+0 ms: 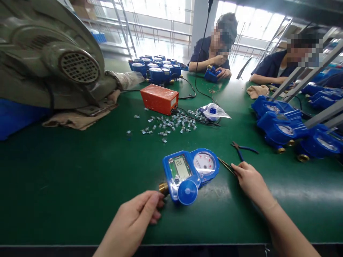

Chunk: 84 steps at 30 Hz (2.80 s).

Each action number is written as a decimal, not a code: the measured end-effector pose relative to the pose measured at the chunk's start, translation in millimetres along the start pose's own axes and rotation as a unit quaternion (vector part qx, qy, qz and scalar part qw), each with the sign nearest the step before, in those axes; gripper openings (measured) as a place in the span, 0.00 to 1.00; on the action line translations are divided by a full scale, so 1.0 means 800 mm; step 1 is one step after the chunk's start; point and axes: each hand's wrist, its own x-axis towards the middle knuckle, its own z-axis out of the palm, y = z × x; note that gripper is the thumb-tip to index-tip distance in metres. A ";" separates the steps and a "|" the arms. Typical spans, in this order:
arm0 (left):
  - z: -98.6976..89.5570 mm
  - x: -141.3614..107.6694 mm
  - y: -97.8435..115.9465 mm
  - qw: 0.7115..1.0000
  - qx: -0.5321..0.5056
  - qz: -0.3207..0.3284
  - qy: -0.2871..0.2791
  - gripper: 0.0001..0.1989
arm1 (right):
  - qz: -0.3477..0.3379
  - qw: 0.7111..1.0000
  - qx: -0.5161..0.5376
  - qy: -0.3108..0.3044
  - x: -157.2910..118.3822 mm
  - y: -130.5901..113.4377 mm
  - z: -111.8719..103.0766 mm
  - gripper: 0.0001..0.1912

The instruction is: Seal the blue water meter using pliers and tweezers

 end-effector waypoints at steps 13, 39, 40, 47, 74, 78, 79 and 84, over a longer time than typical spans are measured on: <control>0.063 -0.009 -0.007 0.843 -0.497 -0.186 -0.090 0.16 | 0.021 0.847 0.527 0.072 -0.062 -0.076 -0.052 0.03; 0.159 0.012 0.006 0.770 -0.612 -0.057 -0.170 0.21 | -0.001 0.831 0.472 0.293 -0.111 -0.182 0.011 0.12; 0.159 0.012 0.006 0.772 -0.610 -0.055 -0.169 0.20 | -0.005 0.831 0.472 0.295 -0.110 -0.181 0.012 0.13; 0.160 0.012 0.007 0.774 -0.610 -0.050 -0.162 0.19 | -0.022 0.845 0.446 0.296 -0.104 -0.182 0.013 0.14; 0.160 0.015 -0.003 0.777 -0.596 -0.059 -0.196 0.18 | -0.110 0.943 0.180 0.259 -0.107 -0.191 -0.014 0.15; 0.161 0.015 -0.007 0.779 -0.594 -0.056 -0.194 0.17 | -0.088 0.948 0.210 0.221 -0.102 -0.190 -0.022 0.13; 0.161 0.015 -0.006 0.780 -0.594 -0.054 -0.190 0.16 | -0.077 0.950 0.221 0.208 -0.101 -0.188 -0.024 0.13; 0.160 0.016 -0.003 0.786 -0.591 -0.046 -0.177 0.14 | 0.001 0.955 0.273 0.119 -0.095 -0.174 -0.026 0.08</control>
